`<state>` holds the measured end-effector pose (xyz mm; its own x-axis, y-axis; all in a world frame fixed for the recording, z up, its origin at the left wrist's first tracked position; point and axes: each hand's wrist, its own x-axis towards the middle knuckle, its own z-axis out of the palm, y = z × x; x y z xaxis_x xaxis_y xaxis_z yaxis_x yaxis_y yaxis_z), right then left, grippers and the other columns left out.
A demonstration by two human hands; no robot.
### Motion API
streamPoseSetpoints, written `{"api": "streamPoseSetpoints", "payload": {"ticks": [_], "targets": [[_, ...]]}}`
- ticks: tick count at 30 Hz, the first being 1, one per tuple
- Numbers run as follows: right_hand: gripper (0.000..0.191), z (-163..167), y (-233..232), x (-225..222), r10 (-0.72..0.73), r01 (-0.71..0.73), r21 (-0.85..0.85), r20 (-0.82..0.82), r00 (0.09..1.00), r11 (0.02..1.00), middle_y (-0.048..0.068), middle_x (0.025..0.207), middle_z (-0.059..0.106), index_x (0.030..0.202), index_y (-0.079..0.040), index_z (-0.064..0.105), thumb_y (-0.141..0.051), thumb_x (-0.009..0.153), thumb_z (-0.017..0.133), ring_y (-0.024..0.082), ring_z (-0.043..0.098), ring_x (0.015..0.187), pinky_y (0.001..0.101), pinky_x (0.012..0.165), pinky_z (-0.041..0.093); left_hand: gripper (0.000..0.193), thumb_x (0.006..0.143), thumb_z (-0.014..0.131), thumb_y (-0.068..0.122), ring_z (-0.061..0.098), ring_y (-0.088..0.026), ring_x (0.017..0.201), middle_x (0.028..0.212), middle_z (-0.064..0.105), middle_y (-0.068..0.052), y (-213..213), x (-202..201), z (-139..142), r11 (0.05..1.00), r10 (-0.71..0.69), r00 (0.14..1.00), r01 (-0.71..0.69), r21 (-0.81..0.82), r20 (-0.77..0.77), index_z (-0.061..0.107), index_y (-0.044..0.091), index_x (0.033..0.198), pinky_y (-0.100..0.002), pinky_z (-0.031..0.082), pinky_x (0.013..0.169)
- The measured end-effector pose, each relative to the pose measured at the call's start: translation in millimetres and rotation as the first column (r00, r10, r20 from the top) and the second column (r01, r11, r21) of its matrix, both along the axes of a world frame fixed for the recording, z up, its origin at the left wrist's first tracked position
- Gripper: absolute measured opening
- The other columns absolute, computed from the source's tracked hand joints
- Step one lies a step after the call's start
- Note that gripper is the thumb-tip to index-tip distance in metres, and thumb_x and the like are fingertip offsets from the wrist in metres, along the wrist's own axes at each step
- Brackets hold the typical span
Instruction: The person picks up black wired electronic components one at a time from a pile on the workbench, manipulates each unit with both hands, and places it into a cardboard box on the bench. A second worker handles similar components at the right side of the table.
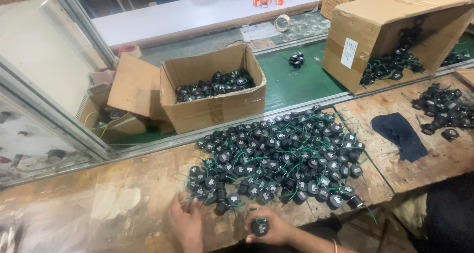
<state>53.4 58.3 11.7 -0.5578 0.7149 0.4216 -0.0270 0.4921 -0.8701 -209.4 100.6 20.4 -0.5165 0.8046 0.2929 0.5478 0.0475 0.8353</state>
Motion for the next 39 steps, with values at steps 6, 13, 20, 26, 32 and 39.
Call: {"api": "streamPoseSetpoints", "payload": {"ticks": [6,13,20,26,32,39], "targets": [[0.032,-2,0,-3,-0.008,0.008,-0.058,0.013,1.0,0.998,0.007,0.105,0.063,0.097,-0.007,0.069,-0.027,0.083,0.09,0.024,0.064,0.105,0.0383,0.092,0.052,0.033,0.089,0.075,0.006,0.071,-0.018,0.084,0.093,0.076,-0.01,16,-5,-6,0.979,-0.204,0.877,0.18,0.095,0.434,0.069,-0.001,0.12,-0.031,0.058,0.076],[0.041,-13,5,1,-0.053,0.052,0.007,0.028,0.998,0.999,0.005,0.104,0.069,0.114,-0.005,0.068,-0.03,0.087,0.088,0.021,0.063,0.109,0.037,0.096,0.052,0.039,0.085,0.073,-0.001,0.067,-0.012,0.092,0.099,0.072,-0.007,16,29,-11,0.942,-0.254,0.825,0.092,0.323,0.506,0.058,0.003,0.121,-0.025,0.053,0.084],[0.078,-20,-2,0,-0.218,0.179,-0.316,-0.091,0.972,0.931,0.012,0.122,0.06,0.146,-0.007,0.053,-0.038,0.082,0.084,0.024,0.064,0.113,0.043,0.099,0.052,0.018,0.091,0.068,-0.006,0.068,-0.018,0.095,0.106,0.07,-0.008,-16,48,-15,0.754,-0.628,0.69,0.425,0.501,0.36,0.07,0.003,0.105,-0.03,0.056,0.084],[0.072,-50,3,4,-0.314,0.307,0.07,0.119,0.942,0.949,0.022,0.149,0.052,0.139,-0.002,0.055,-0.031,0.083,0.089,0.037,0.049,0.141,0.0485,0.115,0.038,0.024,0.083,0.069,-0.008,0.076,-0.02,0.097,0.101,0.078,-0.011,-27,81,5,0.661,-0.682,0.728,0.652,0.371,-0.065,0.077,0.007,0.1,-0.03,0.061,0.082],[0.062,-53,3,5,-0.278,0.279,-0.008,0.089,0.957,0.96,0.022,0.138,0.061,0.125,-0.003,0.061,-0.029,0.078,0.092,0.038,0.052,0.14,0.0484,0.115,0.041,0.024,0.079,0.071,-0.011,0.071,-0.028,0.115,0.112,0.077,-0.016,-36,60,-2,0.412,-0.883,0.468,0.803,0.43,-0.029,0.07,0.003,0.097,-0.037,0.054,0.101],[0.052,-43,2,3,-0.206,0.191,0.151,0.091,0.974,0.97,0.023,0.128,0.066,0.117,-0.003,0.066,-0.026,0.078,0.091,0.039,0.056,0.131,0.0506,0.109,0.045,0.033,0.081,0.076,-0.011,0.069,-0.025,0.111,0.112,0.073,-0.018,-39,59,-34,0.625,-0.726,0.221,0.608,0.49,0.651,0.064,0.004,0.108,-0.037,0.056,0.097]]}}
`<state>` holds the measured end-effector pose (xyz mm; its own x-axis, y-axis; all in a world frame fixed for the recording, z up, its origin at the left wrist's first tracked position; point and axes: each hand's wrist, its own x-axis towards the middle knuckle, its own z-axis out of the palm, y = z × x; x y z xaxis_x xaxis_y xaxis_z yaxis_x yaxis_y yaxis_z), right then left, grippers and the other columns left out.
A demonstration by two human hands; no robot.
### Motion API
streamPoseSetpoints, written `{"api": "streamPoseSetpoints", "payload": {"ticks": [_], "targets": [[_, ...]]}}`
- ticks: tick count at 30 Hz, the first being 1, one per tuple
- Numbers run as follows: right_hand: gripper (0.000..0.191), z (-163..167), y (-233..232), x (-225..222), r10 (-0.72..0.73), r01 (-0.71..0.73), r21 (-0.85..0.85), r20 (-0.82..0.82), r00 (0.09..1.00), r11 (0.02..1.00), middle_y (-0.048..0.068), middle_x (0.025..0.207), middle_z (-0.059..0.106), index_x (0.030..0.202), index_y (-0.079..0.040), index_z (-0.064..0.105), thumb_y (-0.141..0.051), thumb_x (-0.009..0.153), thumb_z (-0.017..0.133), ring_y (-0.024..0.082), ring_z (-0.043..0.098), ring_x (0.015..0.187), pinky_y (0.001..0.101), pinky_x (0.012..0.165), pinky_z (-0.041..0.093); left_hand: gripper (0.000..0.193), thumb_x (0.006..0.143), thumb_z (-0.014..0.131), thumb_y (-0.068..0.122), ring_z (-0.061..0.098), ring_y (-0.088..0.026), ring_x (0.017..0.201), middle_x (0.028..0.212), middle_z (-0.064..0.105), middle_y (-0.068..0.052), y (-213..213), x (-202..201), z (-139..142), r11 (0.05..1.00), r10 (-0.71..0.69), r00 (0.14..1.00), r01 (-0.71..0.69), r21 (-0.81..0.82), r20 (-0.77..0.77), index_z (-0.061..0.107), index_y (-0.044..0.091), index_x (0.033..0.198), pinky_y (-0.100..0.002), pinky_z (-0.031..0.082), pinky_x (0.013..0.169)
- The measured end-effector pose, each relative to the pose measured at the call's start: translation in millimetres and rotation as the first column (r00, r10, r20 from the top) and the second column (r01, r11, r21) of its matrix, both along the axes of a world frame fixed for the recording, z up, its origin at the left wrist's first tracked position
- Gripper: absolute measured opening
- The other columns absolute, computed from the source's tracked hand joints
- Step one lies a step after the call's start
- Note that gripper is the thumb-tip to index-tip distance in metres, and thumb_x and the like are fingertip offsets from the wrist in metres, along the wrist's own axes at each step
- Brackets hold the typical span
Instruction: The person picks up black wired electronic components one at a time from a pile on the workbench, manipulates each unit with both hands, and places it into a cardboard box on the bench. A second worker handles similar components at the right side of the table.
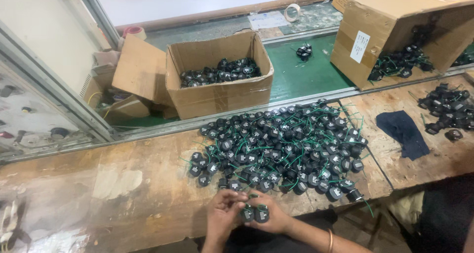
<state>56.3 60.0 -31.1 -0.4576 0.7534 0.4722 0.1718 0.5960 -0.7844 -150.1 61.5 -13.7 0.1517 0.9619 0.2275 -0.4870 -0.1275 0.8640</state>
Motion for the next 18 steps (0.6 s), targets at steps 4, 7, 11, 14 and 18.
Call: {"api": "streamPoseSetpoints", "payload": {"ticks": [4,7,11,14,18], "targets": [[0.051,-2,-2,1,0.014,-0.39,-0.59,-0.539,0.842,0.708,0.02,0.112,0.066,0.127,0.001,0.064,-0.021,0.087,0.088,0.032,0.064,0.102,0.045,0.089,0.059,0.035,0.081,0.072,0.003,0.066,-0.029,0.121,0.129,0.068,-0.017,21,-47,25,0.856,0.514,0.79,-0.448,0.259,-0.334,0.068,0.002,0.116,-0.041,0.053,0.104],[0.057,-3,-1,-3,-0.125,-0.633,-0.589,-0.774,0.621,0.503,0.01,0.116,0.058,0.131,-0.007,0.053,-0.023,0.085,0.083,0.024,0.065,0.107,0.04,0.076,0.06,0.04,0.079,0.074,0.011,0.059,-0.037,0.123,0.133,0.066,-0.018,33,-61,39,0.615,0.776,0.134,-0.375,0.694,-0.616,0.069,0.003,0.118,-0.045,0.046,0.104],[0.06,-2,3,-6,-0.121,-0.631,-0.58,-0.778,0.617,0.516,0.009,0.117,0.057,0.135,-0.007,0.048,-0.02,0.087,0.081,0.024,0.065,0.107,0.0418,0.079,0.06,0.021,0.077,0.076,0.016,0.061,-0.034,0.124,0.123,0.071,-0.01,39,-53,30,0.654,0.732,0.06,-0.341,0.675,-0.679,0.074,0.011,0.098,-0.043,0.048,0.101],[0.058,-3,1,-2,-0.104,-0.633,-0.572,-0.779,0.618,0.521,0.009,0.118,0.057,0.135,-0.007,0.049,-0.018,0.087,0.081,0.023,0.064,0.107,0.0421,0.079,0.06,0.018,0.08,0.076,0.015,0.064,-0.028,0.118,0.114,0.074,-0.007,37,-58,13,0.683,0.692,0.099,-0.411,0.604,-0.716,0.073,0.011,0.097,-0.041,0.05,0.1],[0.059,-2,1,0,-0.062,-0.659,-0.531,-0.801,0.596,0.533,0.008,0.121,0.057,0.136,-0.006,0.047,-0.016,0.089,0.082,0.024,0.063,0.11,0.0429,0.081,0.059,0.015,0.089,0.073,0.015,0.071,-0.022,0.101,0.107,0.075,-0.009,32,-65,3,0.724,0.627,0.289,-0.558,0.405,-0.723,0.072,0.008,0.102,-0.034,0.056,0.092]]}}
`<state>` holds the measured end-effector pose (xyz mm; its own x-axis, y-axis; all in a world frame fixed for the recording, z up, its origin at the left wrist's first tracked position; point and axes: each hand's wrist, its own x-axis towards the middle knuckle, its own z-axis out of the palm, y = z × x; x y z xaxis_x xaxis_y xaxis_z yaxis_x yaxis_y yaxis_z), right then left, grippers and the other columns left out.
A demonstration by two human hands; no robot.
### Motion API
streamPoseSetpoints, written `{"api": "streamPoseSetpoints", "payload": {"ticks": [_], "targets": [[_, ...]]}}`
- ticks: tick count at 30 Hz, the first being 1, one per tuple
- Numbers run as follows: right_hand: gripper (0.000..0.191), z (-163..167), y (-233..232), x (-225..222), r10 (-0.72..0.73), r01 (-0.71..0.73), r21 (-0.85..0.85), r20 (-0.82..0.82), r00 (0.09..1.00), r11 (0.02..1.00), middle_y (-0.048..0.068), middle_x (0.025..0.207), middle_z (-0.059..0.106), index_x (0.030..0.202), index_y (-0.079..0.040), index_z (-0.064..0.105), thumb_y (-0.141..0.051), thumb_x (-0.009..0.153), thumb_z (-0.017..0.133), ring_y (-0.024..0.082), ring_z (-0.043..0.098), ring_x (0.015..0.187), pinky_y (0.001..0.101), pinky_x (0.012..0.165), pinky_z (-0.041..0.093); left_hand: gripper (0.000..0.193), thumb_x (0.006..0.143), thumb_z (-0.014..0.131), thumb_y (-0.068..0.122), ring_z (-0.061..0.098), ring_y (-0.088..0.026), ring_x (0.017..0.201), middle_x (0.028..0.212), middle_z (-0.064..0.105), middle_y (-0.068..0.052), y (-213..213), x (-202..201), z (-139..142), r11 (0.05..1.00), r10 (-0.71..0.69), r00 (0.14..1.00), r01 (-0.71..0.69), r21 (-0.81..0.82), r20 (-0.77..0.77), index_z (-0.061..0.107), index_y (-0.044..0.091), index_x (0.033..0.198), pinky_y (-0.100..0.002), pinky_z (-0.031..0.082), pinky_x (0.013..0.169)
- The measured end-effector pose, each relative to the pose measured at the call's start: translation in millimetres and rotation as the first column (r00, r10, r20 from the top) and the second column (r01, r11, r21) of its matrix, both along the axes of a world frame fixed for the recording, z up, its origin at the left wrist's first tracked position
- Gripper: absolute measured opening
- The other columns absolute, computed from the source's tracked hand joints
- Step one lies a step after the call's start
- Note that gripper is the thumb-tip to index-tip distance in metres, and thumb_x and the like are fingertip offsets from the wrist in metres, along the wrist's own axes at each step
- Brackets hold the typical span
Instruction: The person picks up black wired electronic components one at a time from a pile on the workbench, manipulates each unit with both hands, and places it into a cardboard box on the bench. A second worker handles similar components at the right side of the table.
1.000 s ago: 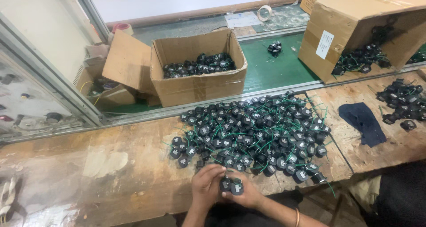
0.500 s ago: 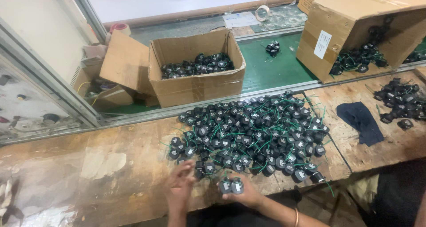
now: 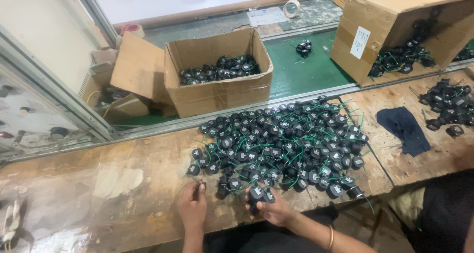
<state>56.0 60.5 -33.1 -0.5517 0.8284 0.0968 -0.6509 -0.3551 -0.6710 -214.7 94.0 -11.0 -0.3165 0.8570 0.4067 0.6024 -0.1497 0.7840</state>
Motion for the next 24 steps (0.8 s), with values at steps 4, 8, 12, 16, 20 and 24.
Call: {"api": "streamPoseSetpoints", "payload": {"ticks": [4,8,12,16,20,24], "targets": [[0.062,4,2,-6,-0.065,0.065,-0.004,-0.078,0.995,0.998,0.008,0.124,0.057,0.138,-0.008,0.045,-0.017,0.088,0.081,0.026,0.063,0.115,0.0449,0.085,0.06,0.017,0.095,0.058,0.003,0.071,-0.024,0.104,0.107,0.076,-0.015,-23,30,10,0.96,-0.268,0.486,0.211,0.185,0.832,0.07,0.006,0.105,-0.037,0.055,0.093],[0.068,7,2,-7,-0.077,0.073,-0.1,-0.034,0.997,0.992,0.006,0.129,0.058,0.141,-0.015,0.042,-0.018,0.083,0.078,0.024,0.064,0.117,0.0449,0.089,0.062,0.015,0.093,0.059,0.0,0.071,-0.029,0.103,0.103,0.081,-0.015,-40,77,34,0.819,-0.541,0.46,0.48,0.315,0.705,0.068,0.005,0.104,-0.044,0.053,0.093],[0.066,4,1,-3,-0.068,0.068,-0.08,0.005,0.998,0.994,0.009,0.122,0.06,0.145,-0.015,0.042,-0.01,0.088,0.076,0.025,0.065,0.106,0.0423,0.078,0.061,0.012,0.092,0.067,0.003,0.072,-0.025,0.115,0.105,0.081,-0.008,-35,99,55,0.844,-0.454,0.89,0.421,0.332,0.027,0.071,0.006,0.103,-0.042,0.052,0.105],[0.055,-2,2,-3,-0.096,0.102,-0.103,0.064,0.993,0.989,0.01,0.118,0.063,0.135,-0.009,0.044,-0.004,0.089,0.075,0.025,0.066,0.109,0.0417,0.076,0.06,0.017,0.09,0.066,0.001,0.071,-0.029,0.117,0.118,0.076,-0.011,-38,79,47,0.772,-0.487,0.863,0.498,0.394,-0.138,0.069,0.004,0.107,-0.04,0.054,0.103],[0.047,-1,2,-7,-0.167,0.148,0.103,0.203,0.965,0.984,0.004,0.111,0.063,0.125,-0.007,0.052,-0.006,0.086,0.079,0.017,0.063,0.104,0.0369,0.084,0.057,0.021,0.08,0.08,-0.001,0.073,-0.026,0.106,0.108,0.079,-0.013,-38,63,12,0.808,-0.588,0.737,0.549,0.213,0.334,0.066,0.005,0.094,-0.036,0.056,0.093],[0.043,21,-1,-9,-0.216,0.108,0.29,0.373,0.902,0.951,0.001,0.106,0.065,0.12,-0.003,0.06,-0.009,0.084,0.083,0.011,0.061,0.102,0.0282,0.091,0.05,0.031,0.08,0.085,-0.006,0.071,-0.019,0.092,0.098,0.077,-0.016,-36,70,-22,0.868,-0.418,0.571,0.481,0.125,0.707,0.058,0.002,0.091,-0.032,0.058,0.083]]}}
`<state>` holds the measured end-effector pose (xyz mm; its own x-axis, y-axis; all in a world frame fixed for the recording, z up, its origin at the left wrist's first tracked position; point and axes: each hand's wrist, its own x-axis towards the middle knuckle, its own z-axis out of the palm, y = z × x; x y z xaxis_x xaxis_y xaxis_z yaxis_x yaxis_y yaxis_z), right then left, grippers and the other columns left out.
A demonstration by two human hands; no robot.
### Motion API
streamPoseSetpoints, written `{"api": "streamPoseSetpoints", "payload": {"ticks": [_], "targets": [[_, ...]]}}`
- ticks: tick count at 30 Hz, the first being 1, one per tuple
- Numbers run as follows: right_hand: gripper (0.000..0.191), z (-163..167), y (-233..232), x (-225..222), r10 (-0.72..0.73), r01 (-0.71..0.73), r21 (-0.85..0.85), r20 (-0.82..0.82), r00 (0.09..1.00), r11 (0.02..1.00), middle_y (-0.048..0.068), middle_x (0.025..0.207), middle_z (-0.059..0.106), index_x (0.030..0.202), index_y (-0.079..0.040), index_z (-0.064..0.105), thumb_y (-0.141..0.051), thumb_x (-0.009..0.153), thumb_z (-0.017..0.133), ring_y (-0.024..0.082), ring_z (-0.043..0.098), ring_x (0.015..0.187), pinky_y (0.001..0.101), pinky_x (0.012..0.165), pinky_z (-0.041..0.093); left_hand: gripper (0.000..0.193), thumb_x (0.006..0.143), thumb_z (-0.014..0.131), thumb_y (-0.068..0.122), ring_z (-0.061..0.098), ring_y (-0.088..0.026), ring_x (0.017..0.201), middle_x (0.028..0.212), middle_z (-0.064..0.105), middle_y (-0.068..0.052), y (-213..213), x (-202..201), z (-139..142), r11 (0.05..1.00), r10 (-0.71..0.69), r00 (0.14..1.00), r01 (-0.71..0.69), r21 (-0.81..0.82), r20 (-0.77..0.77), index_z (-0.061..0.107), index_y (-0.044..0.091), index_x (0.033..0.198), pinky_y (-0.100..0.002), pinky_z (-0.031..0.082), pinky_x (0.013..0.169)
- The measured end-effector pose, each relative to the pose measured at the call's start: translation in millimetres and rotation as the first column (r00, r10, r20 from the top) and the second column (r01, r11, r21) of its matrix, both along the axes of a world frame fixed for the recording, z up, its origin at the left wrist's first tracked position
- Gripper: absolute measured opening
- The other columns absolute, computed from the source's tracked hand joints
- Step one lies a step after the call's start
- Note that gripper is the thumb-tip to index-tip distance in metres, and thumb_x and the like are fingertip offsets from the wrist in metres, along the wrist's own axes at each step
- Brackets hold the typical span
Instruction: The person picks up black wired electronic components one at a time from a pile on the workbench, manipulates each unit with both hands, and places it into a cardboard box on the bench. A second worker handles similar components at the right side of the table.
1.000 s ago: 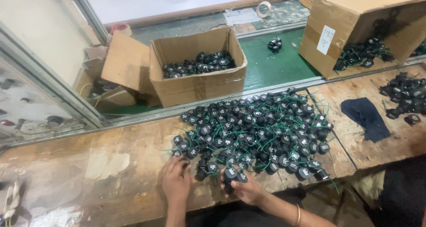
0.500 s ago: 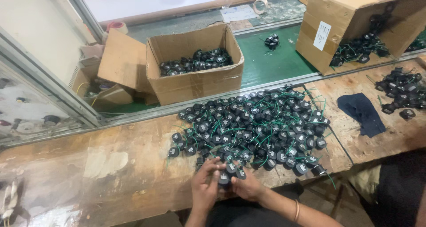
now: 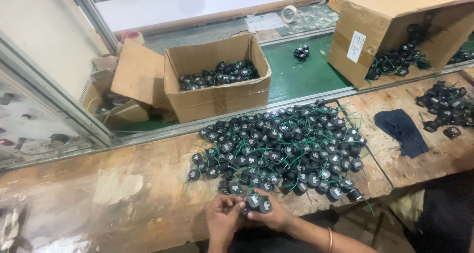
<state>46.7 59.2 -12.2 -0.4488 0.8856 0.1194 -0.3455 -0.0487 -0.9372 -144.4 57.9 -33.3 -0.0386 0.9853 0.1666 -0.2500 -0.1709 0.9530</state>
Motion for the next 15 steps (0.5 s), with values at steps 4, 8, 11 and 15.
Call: {"api": "streamPoseSetpoints", "payload": {"ticks": [4,8,11,15], "targets": [[0.049,39,3,-4,0.014,-0.011,-0.078,0.041,0.999,0.997,0.0,0.106,0.067,0.121,-0.007,0.062,-0.008,0.078,0.086,0.01,0.062,0.101,0.0275,0.093,0.051,0.026,0.08,0.082,0.0,0.073,-0.019,0.095,0.113,0.073,-0.012,-1,-22,-5,0.933,0.241,0.941,-0.156,0.325,-0.239,0.067,0.001,0.102,-0.033,0.061,0.084],[0.046,107,71,-13,-0.108,0.102,-0.051,-0.138,0.985,0.994,0.006,0.108,0.069,0.115,-0.008,0.062,-0.004,0.075,0.084,0.021,0.068,0.102,0.0423,0.089,0.06,0.045,0.087,0.069,0.009,0.061,-0.022,0.105,0.124,0.058,-0.017,17,-58,14,0.805,0.587,0.805,-0.592,-0.045,-0.09,0.059,0.007,0.13,-0.04,0.061,0.074],[0.048,176,163,-24,-0.216,0.202,-0.077,-0.317,0.923,0.976,0.003,0.109,0.065,0.127,-0.014,0.057,0.0,0.084,0.075,0.02,0.066,0.099,0.0452,0.075,0.062,0.059,0.088,0.07,0.008,0.06,-0.029,0.12,0.134,0.061,-0.021,36,-64,30,0.768,0.611,0.624,-0.617,0.172,-0.488,0.05,0.001,0.144,-0.042,0.049,0.098],[0.052,250,265,-40,-0.254,0.199,-0.17,-0.424,0.869,0.965,0.01,0.107,0.063,0.135,-0.014,0.041,0.003,0.093,0.068,0.027,0.068,0.093,0.046,0.085,0.064,0.036,0.081,0.074,0.006,0.061,-0.031,0.124,0.139,0.064,-0.017,41,-62,36,0.845,0.523,0.485,-0.404,0.351,-0.701,0.074,0.006,0.117,-0.042,0.048,0.101]]}}
